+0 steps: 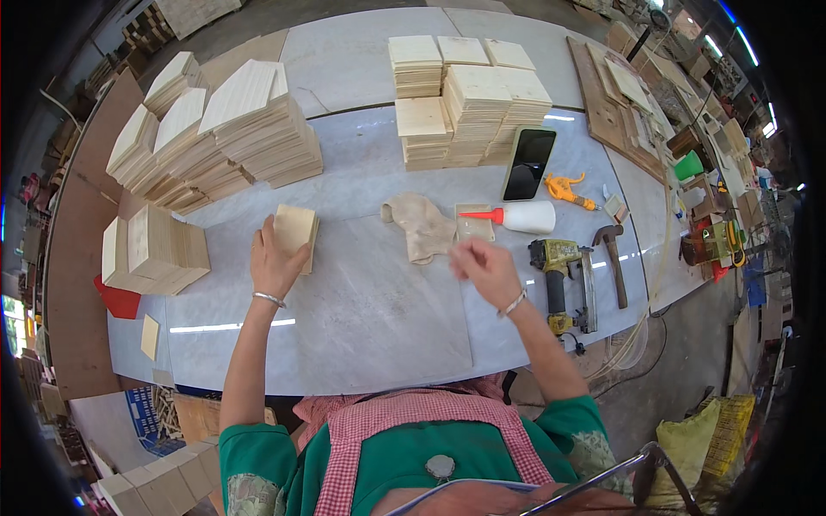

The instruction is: Assembling small wooden house-shaped boxes using glue and a pneumatic nail gun.

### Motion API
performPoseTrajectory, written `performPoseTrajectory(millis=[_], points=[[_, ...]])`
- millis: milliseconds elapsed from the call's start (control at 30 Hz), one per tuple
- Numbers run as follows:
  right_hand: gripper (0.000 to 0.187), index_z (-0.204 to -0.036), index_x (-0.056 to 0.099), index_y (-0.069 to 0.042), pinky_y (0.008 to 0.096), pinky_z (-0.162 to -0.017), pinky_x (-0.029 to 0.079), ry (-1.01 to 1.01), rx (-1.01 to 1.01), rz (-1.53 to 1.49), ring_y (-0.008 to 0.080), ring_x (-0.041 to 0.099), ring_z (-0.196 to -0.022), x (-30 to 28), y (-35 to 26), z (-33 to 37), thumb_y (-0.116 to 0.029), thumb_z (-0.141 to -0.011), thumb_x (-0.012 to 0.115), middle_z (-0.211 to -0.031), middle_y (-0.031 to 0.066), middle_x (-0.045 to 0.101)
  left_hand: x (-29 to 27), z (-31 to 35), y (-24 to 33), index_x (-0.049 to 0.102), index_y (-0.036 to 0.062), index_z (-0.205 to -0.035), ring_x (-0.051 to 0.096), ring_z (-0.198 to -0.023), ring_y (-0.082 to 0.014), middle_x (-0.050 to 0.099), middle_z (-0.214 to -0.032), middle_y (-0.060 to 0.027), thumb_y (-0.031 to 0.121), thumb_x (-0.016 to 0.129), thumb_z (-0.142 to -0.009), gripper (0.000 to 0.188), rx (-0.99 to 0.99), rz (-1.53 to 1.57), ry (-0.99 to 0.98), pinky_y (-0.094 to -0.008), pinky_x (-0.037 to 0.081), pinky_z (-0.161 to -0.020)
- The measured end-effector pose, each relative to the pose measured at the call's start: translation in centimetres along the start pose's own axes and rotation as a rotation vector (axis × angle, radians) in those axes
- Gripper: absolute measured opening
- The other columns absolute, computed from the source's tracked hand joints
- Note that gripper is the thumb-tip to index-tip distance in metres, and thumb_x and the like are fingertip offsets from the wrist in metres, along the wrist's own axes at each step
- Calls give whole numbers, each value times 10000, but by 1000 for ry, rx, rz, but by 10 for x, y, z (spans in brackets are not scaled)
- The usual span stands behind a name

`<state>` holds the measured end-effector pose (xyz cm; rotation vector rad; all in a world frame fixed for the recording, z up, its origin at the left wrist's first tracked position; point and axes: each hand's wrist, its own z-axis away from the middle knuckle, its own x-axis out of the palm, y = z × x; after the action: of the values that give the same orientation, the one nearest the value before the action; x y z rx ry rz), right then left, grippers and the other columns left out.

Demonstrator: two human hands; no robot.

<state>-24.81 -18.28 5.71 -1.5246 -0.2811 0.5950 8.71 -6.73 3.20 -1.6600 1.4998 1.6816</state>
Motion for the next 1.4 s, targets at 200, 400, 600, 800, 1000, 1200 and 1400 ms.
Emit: performPoseTrajectory(millis=[200, 400, 600, 800, 1000, 1200, 1400], points=[[275, -1020, 600, -40, 361, -690, 480, 375, -653, 711, 274, 584, -792, 15, -51, -110, -231, -827, 643, -920, 130, 599, -19, 22, 26, 288, -20, -1391, 503, -976, -287, 475, -1114, -169, 211, 780, -670, 904, 153, 469, 152, -376, 443, -846], [483, -1050, 569, -29, 421, -849, 445, 472, -616, 1188, 330, 524, -1022, 32, -50, -169, -426, -789, 656, -1070, 141, 575, -26, 33, 29, 286, 14, -1400, 528, -1049, -254, 472, -1170, -143, 176, 749, -706, 850, -30, 1104, 27, -383, 448, -935], [527, -1046, 569, -50, 425, -854, 444, 444, -489, 1360, 305, 527, -1000, 38, -37, -175, -497, -776, 639, -1075, 132, 578, -29, 45, 18, 300, 28, -1388, 556, -1114, -299, 467, -1275, -164, 235, 719, -736, 802, -214, 1758, -244, -447, 447, -983], [543, -986, 571, -28, 392, -828, 456, 456, -477, 1279, 300, 546, -951, 45, -42, -165, -514, -761, 658, -992, 141, 590, -21, 63, 12, 291, 32, -1397, 562, -1106, -293, 476, -1275, -157, 290, 744, -713, 860, -220, 1770, -321, -452, 448, -986], [547, -899, 565, -26, 411, -750, 483, 492, -337, 1408, 323, 555, -905, 54, -57, -176, -528, -721, 690, -912, 151, 585, -17, 72, 15, 346, 39, -1350, 588, -1045, -260, 506, -1240, -131, 335, 759, -690, 833, -258, 1712, -341, -418, 472, -957], [339, -859, 564, -59, 399, -627, 511, 492, -325, 1360, 294, 597, -785, 51, -65, -173, -390, -807, 617, -857, 158, 598, -16, 82, 6, 293, 50, -1409, 574, -1065, -254, 484, -1257, -132, 261, 768, -684, 893, -284, 1747, -350, -417, 448, -975], [97, -877, 651, -65, 323, -596, 473, 634, -607, 831, 234, 582, -688, 9, -82, -104, -138, -819, 624, -729, 78, 583, -21, 79, 5, 263, 23, -1422, 575, -1070, -268, 466, -1305, -176, 332, 735, -694, 921, -311, 1844, -408, -409, 459, -943]])
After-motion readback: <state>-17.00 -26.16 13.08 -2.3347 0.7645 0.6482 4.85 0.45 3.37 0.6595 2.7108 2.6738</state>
